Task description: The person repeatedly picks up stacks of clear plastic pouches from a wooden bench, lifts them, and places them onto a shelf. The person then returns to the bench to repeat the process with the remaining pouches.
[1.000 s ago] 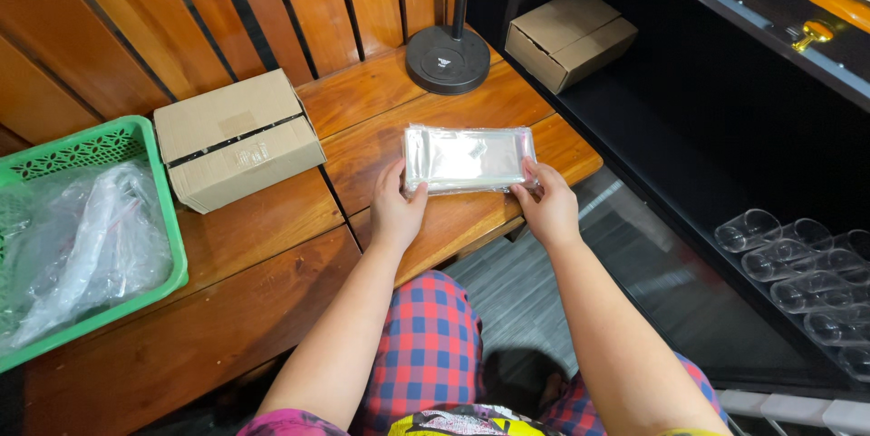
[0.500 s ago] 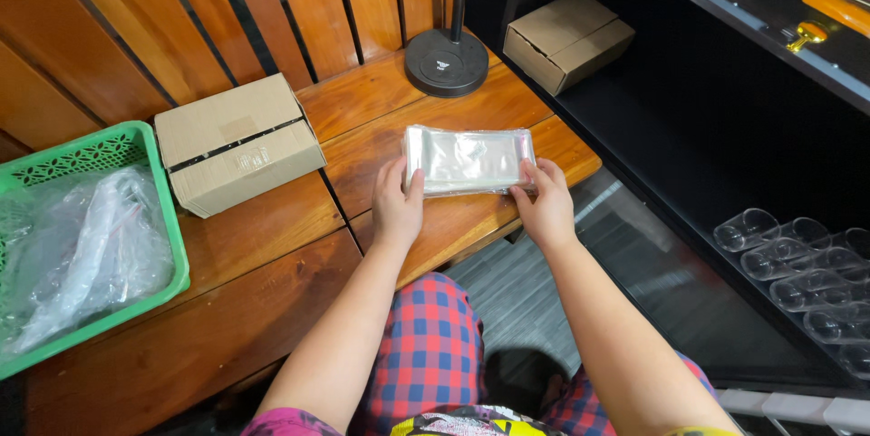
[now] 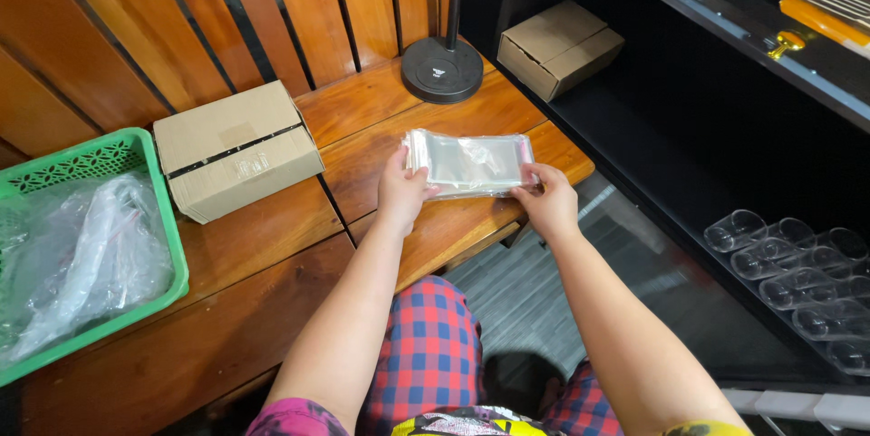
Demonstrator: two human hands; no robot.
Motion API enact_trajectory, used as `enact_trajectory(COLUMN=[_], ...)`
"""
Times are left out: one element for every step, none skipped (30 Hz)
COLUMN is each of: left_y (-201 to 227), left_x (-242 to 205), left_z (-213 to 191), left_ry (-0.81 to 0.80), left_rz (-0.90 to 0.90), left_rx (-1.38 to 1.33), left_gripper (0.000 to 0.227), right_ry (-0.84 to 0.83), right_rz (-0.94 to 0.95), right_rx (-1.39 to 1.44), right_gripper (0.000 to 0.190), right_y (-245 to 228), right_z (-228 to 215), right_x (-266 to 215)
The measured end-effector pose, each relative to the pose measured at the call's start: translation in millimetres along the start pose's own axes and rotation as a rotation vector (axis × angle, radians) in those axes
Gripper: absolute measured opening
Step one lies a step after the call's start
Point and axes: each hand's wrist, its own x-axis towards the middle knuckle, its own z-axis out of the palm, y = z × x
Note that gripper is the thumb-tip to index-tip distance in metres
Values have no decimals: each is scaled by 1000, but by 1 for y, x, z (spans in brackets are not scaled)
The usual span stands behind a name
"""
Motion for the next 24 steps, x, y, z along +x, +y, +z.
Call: enact_trajectory(left_y=[1, 3, 3, 4, 4, 0, -4, -8, -8, -7, -6, -2, 3, 8, 13, 18, 24, 28, 32, 36, 45, 55, 64, 77], left_x=[-2, -5, -6, -7, -8, -6, -5, -3, -4, -6, -7, -10, -13, -16, -19, -23, -28, -28, -28, -28, -33, -39, -44, -52], left_z=[1, 1, 3, 5, 7, 7, 8, 8, 9, 10, 11, 13, 16, 20, 21, 24, 26, 29, 32, 36, 41, 46, 51, 55], left_ry=[-37, -74, -76, -79, -82, -85, -96, -106, -110, -123, -135, -141, -155, -171, -180, -196, -212, -229, -257, -288, -307, -317, -327, -344], left_rz=[-15, -30, -29, -22, -15, -13, -2, 9, 9, 23, 36, 38, 71, 105, 108, 156, 205, 207, 247, 287, 288, 340, 392, 393], left_rx=[-26, -52, -53, -65, -78, -79, -112, -145, -146, -160, -175, -176, -198, -221, -223, -214, -205, -207, -225, -245, -248, -227, -206, -210], left_gripper=[66, 62, 62, 62, 63, 63, 64, 65, 65, 65, 65, 65, 66, 67, 67, 65, 64, 64, 66, 68, 68, 62, 57, 57], right_ry=[-6, -11, -9, 11, 31, 35, 47, 59, 62, 78, 94, 100, 104, 112, 122, 130, 137, 153, 167, 183, 200, 228, 256, 272], right_rz=[59, 117, 117, 119, 120, 119, 81, 43, 43, 0, -42, -43, -71, -100, -101, -101, -101, -99, -117, -135, -134, -169, -205, -205], right_rx=[74, 148, 147, 288, 429, 428, 401, 374, 373, 352, 332, 331, 296, 261, 259, 286, 312, 308, 345, 380, 373, 404, 434, 426], right_gripper=[53, 55, 55, 56, 56, 56, 55, 53, 53, 51, 48, 48, 45, 43, 43, 42, 41, 41, 40, 39, 39, 38, 38, 38], right_y=[-2, -3, -7, -11, -14, -12, -10, -8, -7, -6, -4, -9, -14, -19, -26, -32, -38, -47, -55, -63, -63, -64, -65, -73], right_z=[0, 0, -5, -9, -13, -16, -20, -24, -27, -31, -35, -43, -51, -60, -69, -79, -90, -102, -114, -127, -137, -147, -157, -172], right_x=[0, 0, -2, -3, -5, -3, -1, 1, 2, 3, 4, 3, 1, 1, 0, -2, -4, -6, -9, -11, -11, -10, -10, -12])
